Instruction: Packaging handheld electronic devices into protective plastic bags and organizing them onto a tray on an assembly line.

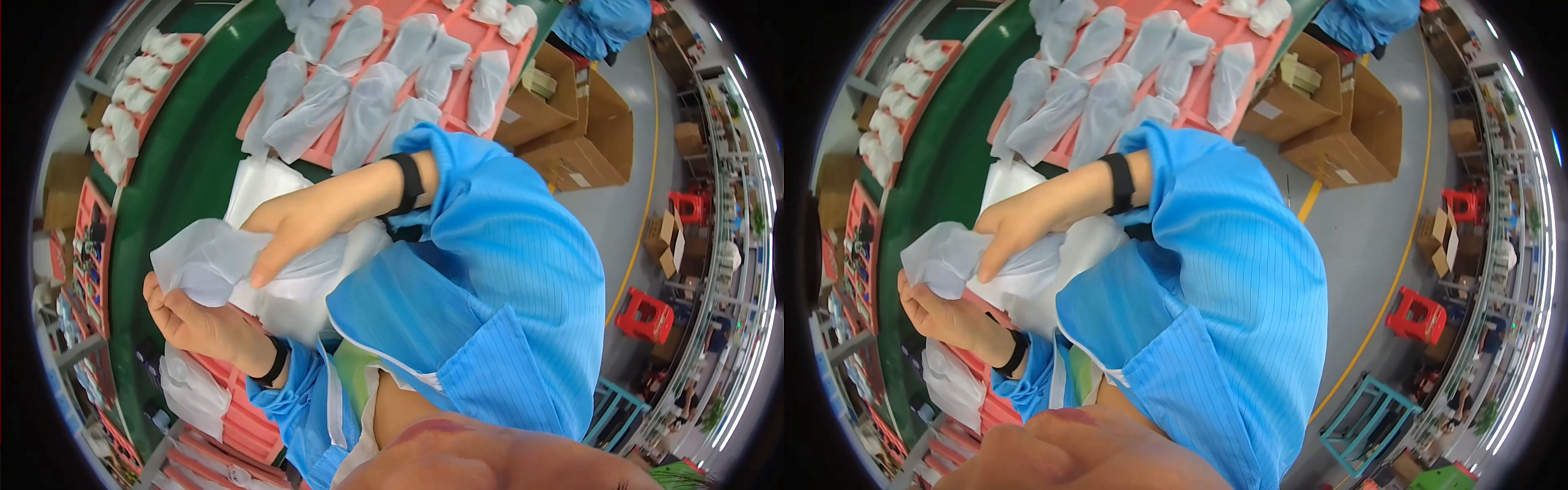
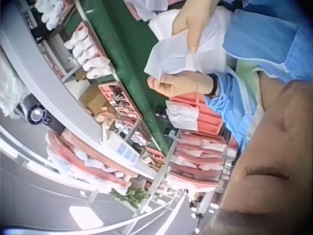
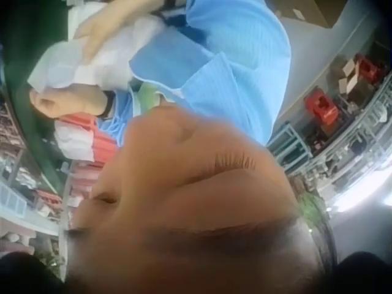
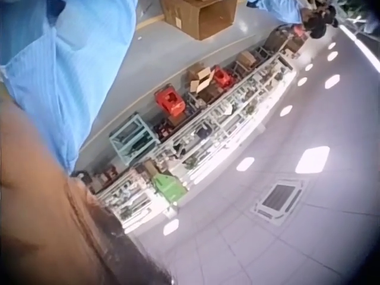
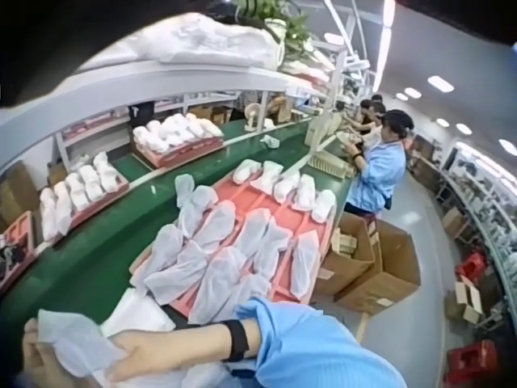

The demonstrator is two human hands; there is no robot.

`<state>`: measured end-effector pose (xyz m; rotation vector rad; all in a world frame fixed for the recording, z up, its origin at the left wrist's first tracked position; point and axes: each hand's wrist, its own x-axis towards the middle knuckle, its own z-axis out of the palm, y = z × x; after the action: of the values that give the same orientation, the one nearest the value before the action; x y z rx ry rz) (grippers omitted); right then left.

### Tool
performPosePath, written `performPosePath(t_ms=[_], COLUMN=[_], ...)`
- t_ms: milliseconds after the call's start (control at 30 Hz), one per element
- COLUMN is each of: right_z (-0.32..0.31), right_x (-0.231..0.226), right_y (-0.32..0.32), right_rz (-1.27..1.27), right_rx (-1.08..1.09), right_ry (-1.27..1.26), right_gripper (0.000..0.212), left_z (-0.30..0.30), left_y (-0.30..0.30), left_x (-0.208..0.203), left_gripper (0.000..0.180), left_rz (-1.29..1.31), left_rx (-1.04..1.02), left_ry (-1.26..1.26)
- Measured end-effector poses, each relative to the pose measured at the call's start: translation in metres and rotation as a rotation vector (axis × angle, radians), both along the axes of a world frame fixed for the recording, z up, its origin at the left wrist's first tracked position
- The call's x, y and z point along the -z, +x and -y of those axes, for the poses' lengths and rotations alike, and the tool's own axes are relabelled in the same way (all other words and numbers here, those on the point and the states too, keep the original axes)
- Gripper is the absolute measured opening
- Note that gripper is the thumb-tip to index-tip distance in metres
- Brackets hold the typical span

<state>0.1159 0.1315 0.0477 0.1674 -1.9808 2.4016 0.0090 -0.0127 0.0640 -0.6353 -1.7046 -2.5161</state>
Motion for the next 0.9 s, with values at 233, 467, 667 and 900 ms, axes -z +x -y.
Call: performPosePath(t_ms=[233,467,667,900], right_z=[-0.031,-0.011,-0.004,0.015], right_x=[-0.031,0.07,0.121,0.115], right_y=[0.143,0.21,0.191,0.235], right_rz=[0.127,0.282,0.378,0.452], right_rx=[0.833,1.274,1.41,1.447], right_ry=[-0.092,-0.395,-0.1,0.864], right_gripper=[0.026,0.033,0.04,0.049], left_z=[0.013,-0.008,-0.004,0.006], left_y=[-0.016,0.006,0.02,0.029], left_x=[0.007,0.007,0.002,-0.001], left_gripper=[0.007,0.009,0.01,0.012], left_rz=[-0.279,-0.225,-0.254,-0.252], left_rx=[0.183,0.302,0.391,0.455], left_ry=[-0.238,-0.267,-0.258,-0.262])
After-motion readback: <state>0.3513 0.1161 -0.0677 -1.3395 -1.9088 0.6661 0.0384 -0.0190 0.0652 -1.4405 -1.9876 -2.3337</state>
